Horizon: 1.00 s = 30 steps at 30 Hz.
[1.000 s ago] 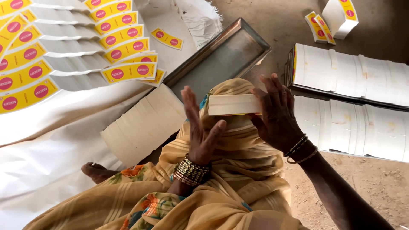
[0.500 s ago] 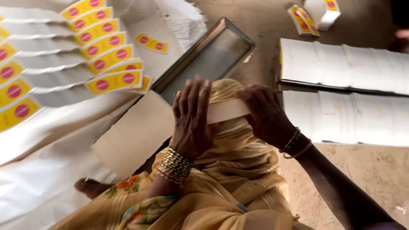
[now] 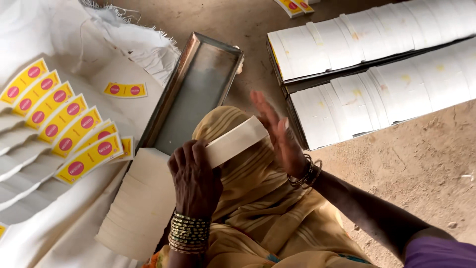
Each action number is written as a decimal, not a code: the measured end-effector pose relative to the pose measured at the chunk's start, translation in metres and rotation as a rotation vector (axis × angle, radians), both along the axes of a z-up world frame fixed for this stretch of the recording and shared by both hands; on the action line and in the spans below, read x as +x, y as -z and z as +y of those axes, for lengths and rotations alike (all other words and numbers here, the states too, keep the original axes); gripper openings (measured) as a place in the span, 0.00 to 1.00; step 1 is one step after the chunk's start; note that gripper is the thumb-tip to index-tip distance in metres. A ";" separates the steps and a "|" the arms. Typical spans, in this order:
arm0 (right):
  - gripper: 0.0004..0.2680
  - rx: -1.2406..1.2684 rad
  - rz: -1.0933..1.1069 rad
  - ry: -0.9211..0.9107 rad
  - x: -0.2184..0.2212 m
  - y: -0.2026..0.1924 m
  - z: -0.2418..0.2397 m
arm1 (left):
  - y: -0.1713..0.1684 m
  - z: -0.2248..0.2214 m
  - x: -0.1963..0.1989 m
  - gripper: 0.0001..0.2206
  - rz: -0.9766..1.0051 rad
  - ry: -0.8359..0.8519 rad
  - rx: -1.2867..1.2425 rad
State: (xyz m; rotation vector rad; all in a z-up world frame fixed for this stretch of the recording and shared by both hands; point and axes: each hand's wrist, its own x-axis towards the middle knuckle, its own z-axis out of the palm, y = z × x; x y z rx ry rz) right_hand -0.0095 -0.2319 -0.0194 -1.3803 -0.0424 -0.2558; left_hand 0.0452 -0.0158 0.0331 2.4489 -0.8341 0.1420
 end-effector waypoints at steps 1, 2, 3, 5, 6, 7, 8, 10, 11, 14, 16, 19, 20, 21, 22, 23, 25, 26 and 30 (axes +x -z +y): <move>0.31 0.006 -0.001 0.007 0.001 -0.002 0.001 | -0.001 0.000 0.001 0.25 -0.001 0.007 0.006; 0.31 -0.077 -0.019 -0.047 0.002 -0.004 0.002 | -0.001 0.000 0.002 0.26 -0.005 0.004 0.018; 0.31 -0.160 -0.037 -0.100 0.002 -0.005 0.003 | -0.002 0.000 0.002 0.26 -0.009 0.002 0.030; 0.32 -0.196 -0.049 -0.051 0.008 -0.006 -0.009 | -0.003 -0.001 0.002 0.27 -0.012 0.011 0.043; 0.32 -0.240 -0.060 -0.004 0.011 -0.007 -0.016 | -0.003 -0.002 0.002 0.27 -0.016 0.018 0.046; 0.32 -0.235 -0.062 -0.005 0.013 -0.007 -0.020 | -0.003 -0.001 0.003 0.27 -0.018 0.017 0.052; 0.32 -0.455 -0.147 -0.015 0.014 -0.008 -0.024 | -0.002 -0.002 0.003 0.26 -0.012 0.011 0.051; 0.33 -0.673 -0.229 -0.025 0.015 -0.011 -0.031 | -0.001 -0.002 0.004 0.25 -0.005 0.005 0.053; 0.33 -0.819 -0.283 -0.033 0.015 -0.014 -0.034 | 0.000 -0.002 0.004 0.25 -0.013 0.019 0.051; 0.35 -1.091 -0.383 0.009 0.018 -0.027 -0.033 | -0.005 -0.004 0.004 0.24 -0.022 0.022 0.080; 0.37 -1.219 -0.427 0.069 0.019 -0.032 -0.030 | -0.007 -0.006 0.004 0.24 -0.021 0.017 0.107; 0.39 -1.446 -0.323 -0.097 0.019 -0.039 -0.025 | -0.006 -0.006 0.003 0.22 -0.016 -0.015 0.133; 0.40 -1.453 -0.345 -0.081 0.018 -0.047 -0.023 | -0.006 -0.006 0.002 0.22 -0.050 0.003 0.116; 0.40 -1.460 -0.366 -0.065 0.018 -0.054 -0.021 | -0.006 -0.005 0.002 0.23 -0.085 0.022 0.100; 0.40 -1.461 -0.385 -0.090 0.018 -0.055 -0.017 | -0.005 -0.003 0.003 0.23 -0.082 -0.006 0.095; 0.39 -1.511 -0.324 -0.093 0.018 -0.055 -0.013 | -0.003 -0.001 0.004 0.23 -0.093 0.005 0.093; 0.38 -1.579 -0.279 -0.129 0.015 -0.049 -0.016 | 0.003 -0.002 0.004 0.23 -0.092 -0.015 0.070; 0.36 -1.582 -0.278 -0.121 0.018 -0.042 -0.018 | 0.006 -0.001 0.006 0.23 -0.074 0.011 0.000; 0.28 -1.491 -0.229 -0.139 0.029 -0.032 -0.029 | 0.030 0.015 0.019 0.23 0.287 -0.023 -0.563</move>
